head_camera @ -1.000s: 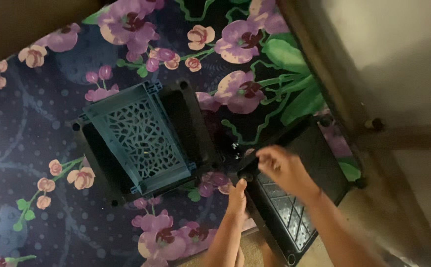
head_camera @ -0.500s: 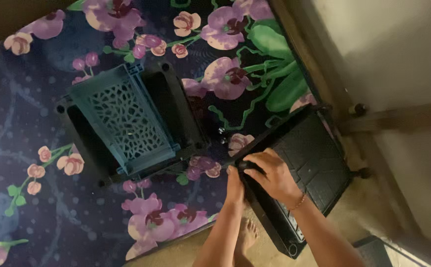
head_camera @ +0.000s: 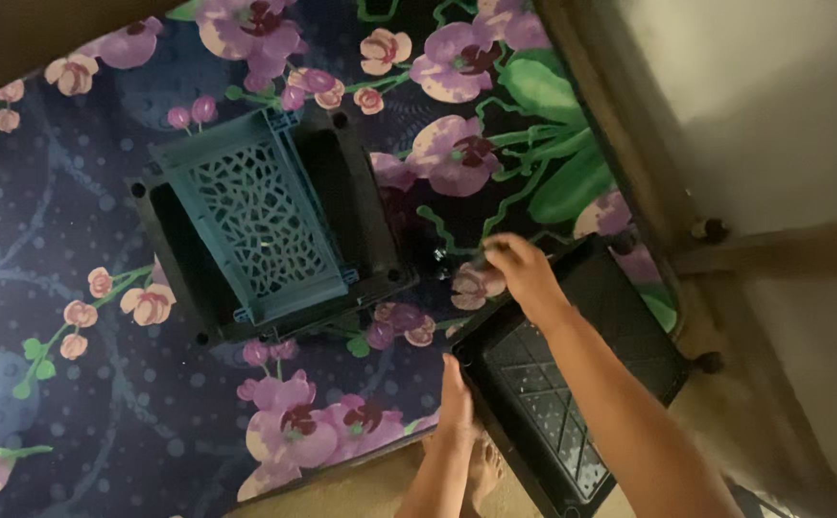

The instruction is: The person assembles a small plastic stool by inserting side panels into a base tray and then placing a top panel on the assembled frame. The person handles the parts one at a time and secures them by hand.

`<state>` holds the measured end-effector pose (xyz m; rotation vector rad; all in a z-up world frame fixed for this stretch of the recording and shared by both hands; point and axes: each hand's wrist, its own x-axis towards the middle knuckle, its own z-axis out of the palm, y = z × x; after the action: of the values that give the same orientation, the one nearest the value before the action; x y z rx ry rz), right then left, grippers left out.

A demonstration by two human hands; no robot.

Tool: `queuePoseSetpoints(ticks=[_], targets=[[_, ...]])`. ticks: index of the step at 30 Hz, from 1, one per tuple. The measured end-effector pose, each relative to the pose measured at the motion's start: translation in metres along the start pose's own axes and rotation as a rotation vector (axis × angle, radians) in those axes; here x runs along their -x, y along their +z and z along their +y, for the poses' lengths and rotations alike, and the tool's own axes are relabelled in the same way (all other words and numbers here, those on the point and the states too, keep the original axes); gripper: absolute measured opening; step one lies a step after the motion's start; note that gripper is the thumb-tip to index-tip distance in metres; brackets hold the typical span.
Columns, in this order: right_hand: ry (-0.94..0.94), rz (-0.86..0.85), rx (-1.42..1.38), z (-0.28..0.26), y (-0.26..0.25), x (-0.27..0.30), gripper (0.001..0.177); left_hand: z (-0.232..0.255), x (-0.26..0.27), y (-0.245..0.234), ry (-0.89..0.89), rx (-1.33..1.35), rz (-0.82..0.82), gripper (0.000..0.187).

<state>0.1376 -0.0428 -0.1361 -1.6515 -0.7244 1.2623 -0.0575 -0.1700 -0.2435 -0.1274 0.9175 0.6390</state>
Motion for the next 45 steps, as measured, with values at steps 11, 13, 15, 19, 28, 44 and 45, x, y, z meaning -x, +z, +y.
queuePoseSetpoints(ticks=[11, 13, 15, 19, 28, 44, 45], targets=[[0.009, 0.138, 0.808, 0.19, 0.034, -0.189, 0.032, -0.001, -0.027, -0.057, -0.058, 0.125, 0.06, 0.085], [-0.11, 0.119, 1.033, 0.213, 0.037, -0.211, 0.032, 0.005, -0.036, -0.065, -0.056, 0.091, 0.094, 0.082], [-0.167, 0.032, 1.133, 0.234, 0.042, -0.223, 0.029, 0.011, -0.042, -0.075, -0.064, 0.051, 0.01, 0.083], [-0.029, -0.018, 1.089, 0.254, 0.046, -0.234, 0.026, 0.023, -0.058, -0.084, -0.068, 0.082, -0.018, 0.088], [-0.098, -0.096, 1.246, 0.244, 0.049, -0.249, 0.022, 0.037, -0.092, -0.09, -0.117, 0.016, -0.004, 0.089], [-0.067, 0.672, 0.74, -0.003, -0.061, 0.098, 0.036, 0.092, -0.061, -0.002, 0.087, 0.1, -0.071, 0.102], [-0.032, 0.8, 0.758, 0.004, -0.073, 0.116, 0.041, 0.096, -0.053, 0.007, 0.073, 0.127, -0.067, 0.104]])
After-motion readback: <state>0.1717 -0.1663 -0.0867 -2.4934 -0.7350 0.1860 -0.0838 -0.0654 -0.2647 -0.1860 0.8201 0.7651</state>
